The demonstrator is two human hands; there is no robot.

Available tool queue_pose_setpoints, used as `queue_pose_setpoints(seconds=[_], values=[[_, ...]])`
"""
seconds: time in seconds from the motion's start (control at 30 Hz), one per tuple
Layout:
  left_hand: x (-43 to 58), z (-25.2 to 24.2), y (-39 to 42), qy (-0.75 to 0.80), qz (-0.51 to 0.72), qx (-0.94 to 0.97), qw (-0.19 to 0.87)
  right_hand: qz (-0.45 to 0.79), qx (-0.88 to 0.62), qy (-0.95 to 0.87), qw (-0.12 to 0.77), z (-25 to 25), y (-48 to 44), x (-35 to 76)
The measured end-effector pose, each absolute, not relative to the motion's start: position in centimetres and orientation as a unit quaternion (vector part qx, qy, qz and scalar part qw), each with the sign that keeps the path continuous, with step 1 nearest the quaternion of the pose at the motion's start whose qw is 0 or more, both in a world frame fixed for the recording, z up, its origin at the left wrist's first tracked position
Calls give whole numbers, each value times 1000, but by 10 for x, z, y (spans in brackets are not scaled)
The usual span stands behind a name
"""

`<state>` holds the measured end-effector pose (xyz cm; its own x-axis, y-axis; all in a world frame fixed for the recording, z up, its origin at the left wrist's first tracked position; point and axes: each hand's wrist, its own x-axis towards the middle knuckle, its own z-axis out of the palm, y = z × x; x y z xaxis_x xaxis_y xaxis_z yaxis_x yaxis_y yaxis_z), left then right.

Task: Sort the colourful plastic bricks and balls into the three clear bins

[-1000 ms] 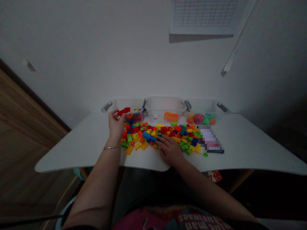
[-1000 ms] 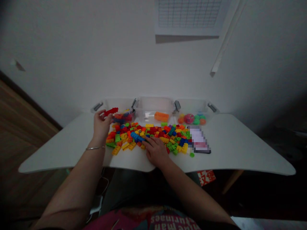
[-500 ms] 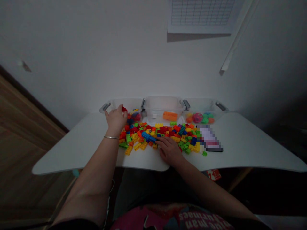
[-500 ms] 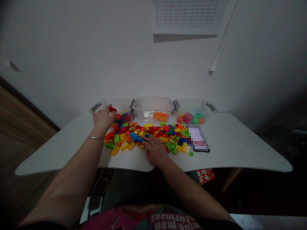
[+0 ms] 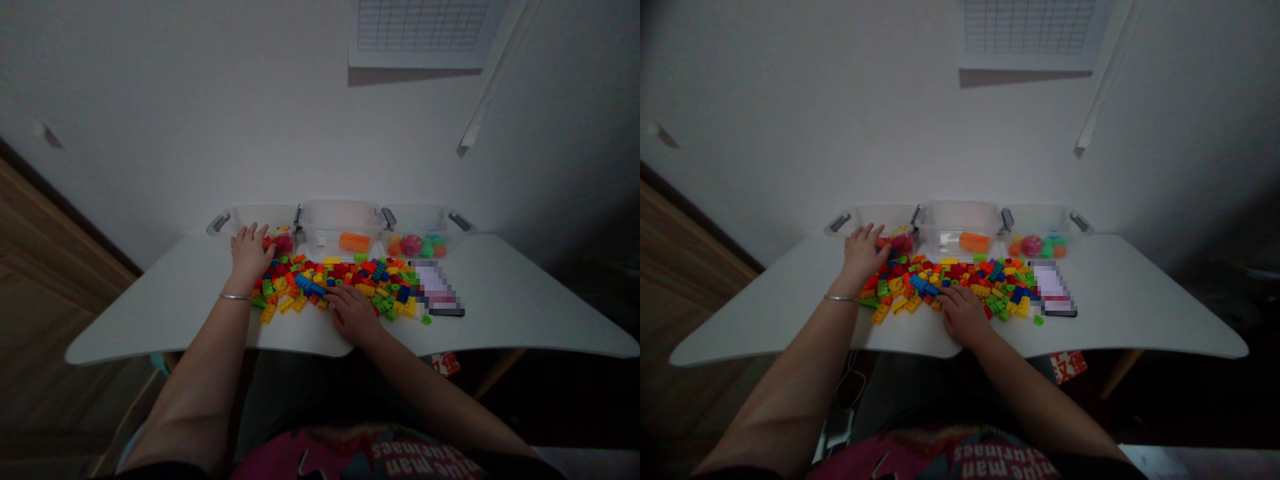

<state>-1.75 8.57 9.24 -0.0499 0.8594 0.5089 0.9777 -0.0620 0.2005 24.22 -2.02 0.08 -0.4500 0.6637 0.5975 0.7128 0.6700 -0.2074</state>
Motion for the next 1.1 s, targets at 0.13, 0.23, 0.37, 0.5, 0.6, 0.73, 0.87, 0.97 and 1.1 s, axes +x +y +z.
queue_pose_setpoints(seconds=[0.13,0.23,0.37,0.5,0.6,0.73,0.87,0.97,1.1], values=[[5,80,60,-617,-291,-726,89,-51,-400,-848,344,0,-20,242],[25,64,36,-573,-243,-780,61,-57,-397,-847,348,-1,-20,242],[45,47,17,-558,-203,-804,38,-50,-407,-844,346,-3,-20,242],[55,47,19,-558,-193,-806,33,-50,-409,-842,349,-4,-21,242],[57,51,25,-579,-178,-794,51,-56,-405,-843,349,-4,-20,242],[56,52,28,-600,-157,-782,60,-68,-396,-845,352,-3,-20,243],[56,50,32,-592,-165,-787,58,-76,-393,-844,357,-2,-20,243],[56,51,36,-586,-168,-790,60,-77,-393,-844,358,-2,-20,243],[57,55,40,-598,-146,-786,61,-67,-400,-844,351,-3,-20,243]])
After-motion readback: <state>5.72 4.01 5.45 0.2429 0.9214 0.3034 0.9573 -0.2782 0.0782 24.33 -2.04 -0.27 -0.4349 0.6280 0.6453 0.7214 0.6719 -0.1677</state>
